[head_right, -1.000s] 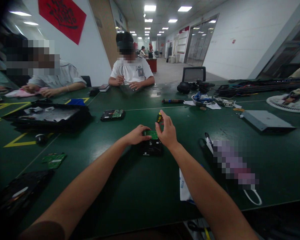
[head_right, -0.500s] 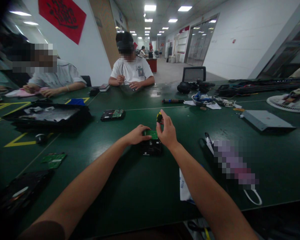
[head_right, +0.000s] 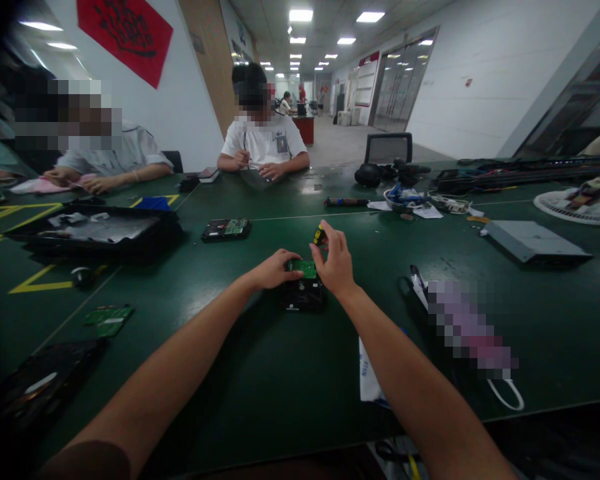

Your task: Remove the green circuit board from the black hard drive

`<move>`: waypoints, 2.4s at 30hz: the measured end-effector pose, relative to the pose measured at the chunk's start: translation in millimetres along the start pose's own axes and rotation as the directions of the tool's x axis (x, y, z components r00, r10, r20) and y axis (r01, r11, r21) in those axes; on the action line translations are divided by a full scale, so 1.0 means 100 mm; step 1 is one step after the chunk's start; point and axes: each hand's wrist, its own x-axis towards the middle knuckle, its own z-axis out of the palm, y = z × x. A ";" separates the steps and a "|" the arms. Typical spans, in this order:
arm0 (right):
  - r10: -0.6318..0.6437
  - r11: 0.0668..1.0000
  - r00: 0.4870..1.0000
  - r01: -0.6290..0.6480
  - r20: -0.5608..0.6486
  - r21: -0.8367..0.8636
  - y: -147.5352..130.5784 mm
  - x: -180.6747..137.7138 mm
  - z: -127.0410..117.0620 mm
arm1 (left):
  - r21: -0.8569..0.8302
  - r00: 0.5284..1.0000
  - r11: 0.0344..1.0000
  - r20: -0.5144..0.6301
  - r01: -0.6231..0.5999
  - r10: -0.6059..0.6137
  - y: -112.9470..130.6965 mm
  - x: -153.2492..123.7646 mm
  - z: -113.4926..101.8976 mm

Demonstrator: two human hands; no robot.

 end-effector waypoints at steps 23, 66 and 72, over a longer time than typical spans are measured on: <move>-0.011 1.000 1.000 0.011 -0.006 0.004 0.02 -0.01 0.01 | -0.010 1.000 1.000 -0.007 0.015 -0.015 0.02 -0.01 0.00; -0.027 0.999 1.000 0.027 -0.007 0.028 0.03 -0.01 0.02 | 0.007 1.000 1.000 0.004 0.003 -0.003 0.01 -0.01 0.00; -0.007 1.000 1.000 0.007 -0.007 0.028 0.04 -0.02 0.03 | 0.000 1.000 1.000 0.003 -0.004 0.004 0.00 -0.01 0.00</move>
